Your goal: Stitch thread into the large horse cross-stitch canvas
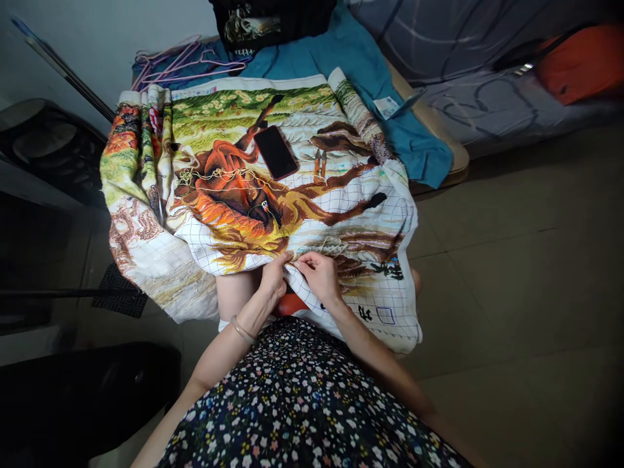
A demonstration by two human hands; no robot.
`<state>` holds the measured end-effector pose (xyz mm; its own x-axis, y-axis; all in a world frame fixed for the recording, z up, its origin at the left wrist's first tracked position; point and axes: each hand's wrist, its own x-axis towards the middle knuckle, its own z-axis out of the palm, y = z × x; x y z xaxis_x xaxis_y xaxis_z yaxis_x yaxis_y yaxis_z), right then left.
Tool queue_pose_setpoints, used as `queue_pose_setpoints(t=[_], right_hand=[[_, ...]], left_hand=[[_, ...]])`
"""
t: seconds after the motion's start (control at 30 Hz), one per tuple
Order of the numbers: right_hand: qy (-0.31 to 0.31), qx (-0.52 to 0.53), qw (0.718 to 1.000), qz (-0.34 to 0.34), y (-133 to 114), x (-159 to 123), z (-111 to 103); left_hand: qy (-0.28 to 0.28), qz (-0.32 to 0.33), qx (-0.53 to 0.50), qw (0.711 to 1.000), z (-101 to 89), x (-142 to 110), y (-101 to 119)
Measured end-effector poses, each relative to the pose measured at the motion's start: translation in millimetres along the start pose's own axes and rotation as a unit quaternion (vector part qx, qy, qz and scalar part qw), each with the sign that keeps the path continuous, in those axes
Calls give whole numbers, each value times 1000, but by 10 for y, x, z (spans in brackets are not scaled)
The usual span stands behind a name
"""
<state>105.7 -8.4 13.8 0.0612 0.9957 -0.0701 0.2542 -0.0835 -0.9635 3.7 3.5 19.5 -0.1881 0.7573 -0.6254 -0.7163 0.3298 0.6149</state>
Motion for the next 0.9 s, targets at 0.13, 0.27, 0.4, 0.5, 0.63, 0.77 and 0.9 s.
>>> queue_pose_setpoints(t=[0.13,0.27,0.4,0.5,0.63,0.77,0.9], right_hand=[[18,6,1000,1,10,-3,18],[18,29,999,11,4,2,18],[15,48,998,33,-6,7,5],[11,56,997,51,-25,5,-4],[24,70,995,70,-94,32,-17],[13,23,999,18,-191,116,-51],[-22,-132,991,-18,-269,178,-62]], left_hand=[[1,0,1,1000,1,-8,5],[-10,4,1,1000,-9,-15,-7],[-20,3,-11,1000,-16,-32,-22],[-34,2,-21,999,-13,-55,-23],[-51,-5,-30,998,-6,-80,-19],[-68,2,-36,997,-18,-78,-28],[-70,-6,-29,997,-46,-54,-49]])
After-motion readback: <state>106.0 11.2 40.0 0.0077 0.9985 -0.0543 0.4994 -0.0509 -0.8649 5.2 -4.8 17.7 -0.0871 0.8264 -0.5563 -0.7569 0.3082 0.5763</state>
